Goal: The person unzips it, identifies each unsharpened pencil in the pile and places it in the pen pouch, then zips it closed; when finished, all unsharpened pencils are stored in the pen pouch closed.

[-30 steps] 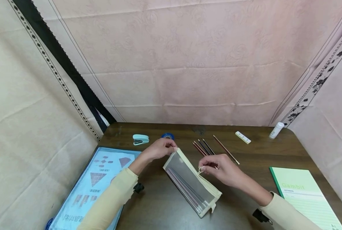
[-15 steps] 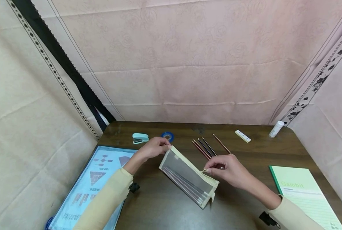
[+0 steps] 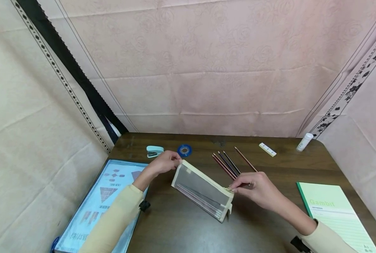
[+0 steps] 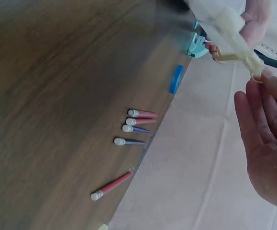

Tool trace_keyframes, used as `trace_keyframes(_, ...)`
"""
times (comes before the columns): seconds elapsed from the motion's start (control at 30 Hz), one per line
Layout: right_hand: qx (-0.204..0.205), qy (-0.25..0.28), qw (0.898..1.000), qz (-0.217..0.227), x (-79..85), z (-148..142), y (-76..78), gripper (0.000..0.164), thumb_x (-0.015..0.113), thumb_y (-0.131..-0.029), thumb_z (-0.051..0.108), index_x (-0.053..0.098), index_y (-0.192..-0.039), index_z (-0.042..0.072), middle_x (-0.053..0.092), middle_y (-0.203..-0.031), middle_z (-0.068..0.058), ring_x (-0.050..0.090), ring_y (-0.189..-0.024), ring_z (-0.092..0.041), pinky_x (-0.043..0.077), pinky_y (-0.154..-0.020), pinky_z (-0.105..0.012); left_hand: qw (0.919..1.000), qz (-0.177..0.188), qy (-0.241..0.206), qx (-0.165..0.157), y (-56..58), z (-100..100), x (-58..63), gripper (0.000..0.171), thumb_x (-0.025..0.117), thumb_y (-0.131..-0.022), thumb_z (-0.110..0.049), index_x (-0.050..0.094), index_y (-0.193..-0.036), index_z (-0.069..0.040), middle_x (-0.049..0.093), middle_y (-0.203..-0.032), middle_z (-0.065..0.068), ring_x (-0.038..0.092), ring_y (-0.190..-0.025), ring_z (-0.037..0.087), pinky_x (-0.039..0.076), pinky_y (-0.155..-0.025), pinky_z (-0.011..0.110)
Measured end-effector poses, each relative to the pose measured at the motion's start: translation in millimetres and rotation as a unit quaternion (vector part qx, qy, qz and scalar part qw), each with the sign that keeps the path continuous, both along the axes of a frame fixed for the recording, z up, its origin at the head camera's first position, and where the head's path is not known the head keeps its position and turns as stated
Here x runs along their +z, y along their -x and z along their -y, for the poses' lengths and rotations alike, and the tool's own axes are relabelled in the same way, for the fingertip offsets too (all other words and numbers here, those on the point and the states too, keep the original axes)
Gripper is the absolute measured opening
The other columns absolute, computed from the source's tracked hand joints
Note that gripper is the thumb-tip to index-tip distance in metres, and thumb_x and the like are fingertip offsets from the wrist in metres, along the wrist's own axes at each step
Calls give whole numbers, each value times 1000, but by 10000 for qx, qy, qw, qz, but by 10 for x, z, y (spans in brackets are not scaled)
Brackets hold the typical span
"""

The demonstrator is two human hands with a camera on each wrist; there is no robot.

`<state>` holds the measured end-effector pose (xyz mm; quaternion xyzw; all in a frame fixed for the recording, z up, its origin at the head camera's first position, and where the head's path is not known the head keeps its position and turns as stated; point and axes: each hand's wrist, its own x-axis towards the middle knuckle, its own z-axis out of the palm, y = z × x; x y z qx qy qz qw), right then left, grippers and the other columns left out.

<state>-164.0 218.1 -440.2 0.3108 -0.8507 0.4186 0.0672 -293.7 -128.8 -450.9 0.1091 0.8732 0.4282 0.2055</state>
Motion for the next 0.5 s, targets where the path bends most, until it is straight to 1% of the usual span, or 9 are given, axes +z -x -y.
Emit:
trace_keyframes(0.13, -136, -94, 9998, -53, -4, -37, -26, 13, 76, -82, 16, 74, -87, 28, 73, -87, 15, 67, -81, 0, 54, -68, -17, 9998, 37, 168, 104, -15, 22, -14, 17, 58, -97, -23, 68, -98, -10, 66, -95, 7, 65, -90, 24, 55, -87, 45)
trace_keyframes(0.2, -211, -136, 9997, -68, -9, -57, -38, 14, 76, -82, 16, 74, -87, 29, 73, -87, 16, 67, -80, 1, 53, -68, -16, 9996, 42, 269, 67, -33, 29, -4, 17, 58, -96, -24, 69, -97, -10, 66, -95, 7, 65, -89, 25, 55, -86, 45)
trace_keyframes(0.27, -252, -160, 9995, -101, -17, -81, -48, 15, 76, -82, 16, 74, -88, 29, 72, -87, 15, 67, -80, 0, 53, -68, -16, 9989, -92, 463, -12, -53, 37, 8, 17, 58, -97, -24, 69, -96, -11, 66, -93, 7, 64, -86, 24, 55, -80, 42)
trace_keyframes(0.37, -307, -187, 9993, -64, -29, -122, -67, 17, 76, -82, 17, 73, -87, 32, 72, -86, 14, 67, -79, 0, 54, -67, -17, 9973, -273, 679, -89, -72, 49, 13, 17, 57, -97, -22, 69, -95, -11, 66, -92, 7, 61, -80, 20, 53, -69, 34)
trace_keyframes(0.43, -313, -197, 9993, -8, -39, -151, -77, 18, 76, -82, 17, 72, -87, 34, 73, -85, 13, 66, -79, 0, 54, -66, -19, 9960, -346, 818, -112, -88, 56, 21, 17, 57, -97, -22, 69, -94, -11, 66, -91, 6, 59, -77, 19, 50, -65, 30)
trace_keyframes(0.5, -335, -206, 9992, 31, -47, -178, -84, 17, 75, -82, 18, 72, -87, 34, 73, -85, 13, 66, -79, 0, 55, -65, -20, 9956, -324, 866, -139, -100, 61, 23, 17, 57, -97, -22, 70, -94, -11, 66, -90, 6, 59, -77, 19, 50, -63, 29)
